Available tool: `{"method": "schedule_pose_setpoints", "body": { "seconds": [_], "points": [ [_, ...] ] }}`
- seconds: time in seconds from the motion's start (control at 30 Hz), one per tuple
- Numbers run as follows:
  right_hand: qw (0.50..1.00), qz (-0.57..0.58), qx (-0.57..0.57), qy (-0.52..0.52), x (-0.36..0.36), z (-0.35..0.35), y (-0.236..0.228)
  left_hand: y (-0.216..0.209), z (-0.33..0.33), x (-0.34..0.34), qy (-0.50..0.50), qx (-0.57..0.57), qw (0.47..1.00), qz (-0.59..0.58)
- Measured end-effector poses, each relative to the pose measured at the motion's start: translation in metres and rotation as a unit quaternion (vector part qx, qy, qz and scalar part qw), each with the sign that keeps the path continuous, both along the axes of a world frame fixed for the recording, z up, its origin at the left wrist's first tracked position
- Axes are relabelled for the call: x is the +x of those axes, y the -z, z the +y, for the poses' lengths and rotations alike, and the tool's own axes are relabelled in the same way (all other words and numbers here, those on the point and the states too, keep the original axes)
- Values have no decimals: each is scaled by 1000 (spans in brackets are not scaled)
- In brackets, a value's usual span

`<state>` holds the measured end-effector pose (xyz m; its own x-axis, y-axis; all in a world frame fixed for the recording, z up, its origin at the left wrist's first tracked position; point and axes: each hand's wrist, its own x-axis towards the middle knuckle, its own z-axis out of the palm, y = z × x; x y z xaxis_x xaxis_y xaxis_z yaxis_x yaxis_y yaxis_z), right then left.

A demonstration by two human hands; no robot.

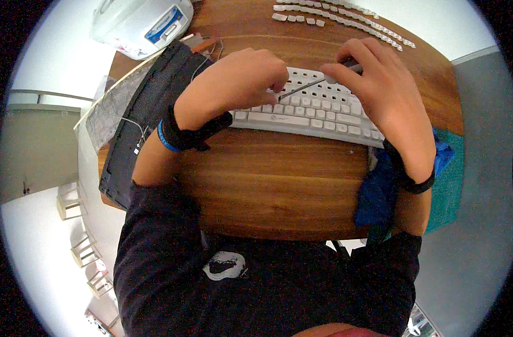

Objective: The person uses a small screwdriver to pry off individual keycaps from a white keyboard and places them on the table. The removed keycaps are arranged in rows on the wooden surface.

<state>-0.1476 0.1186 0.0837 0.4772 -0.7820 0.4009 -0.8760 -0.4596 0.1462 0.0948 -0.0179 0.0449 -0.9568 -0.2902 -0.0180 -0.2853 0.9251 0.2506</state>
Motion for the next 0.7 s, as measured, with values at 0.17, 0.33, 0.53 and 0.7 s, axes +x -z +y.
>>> {"method": "schedule_pose_setpoints", "body": {
  "seconds": [0.17,0.33,0.53,0.7],
  "points": [
    [999,15,-34,-33,2,-2,0,6,4,3,-5,-18,1000,-7],
    [998,27,-52,-35,9,2,-2,11,9,0,-14,-46,998,-28],
    [998,46,-39,-17,17,5,-11,13,11,-1,2,-72,997,-20],
    [998,53,-34,-11,24,7,-15,13,10,0,4,-53,998,-24]
  ]
}}
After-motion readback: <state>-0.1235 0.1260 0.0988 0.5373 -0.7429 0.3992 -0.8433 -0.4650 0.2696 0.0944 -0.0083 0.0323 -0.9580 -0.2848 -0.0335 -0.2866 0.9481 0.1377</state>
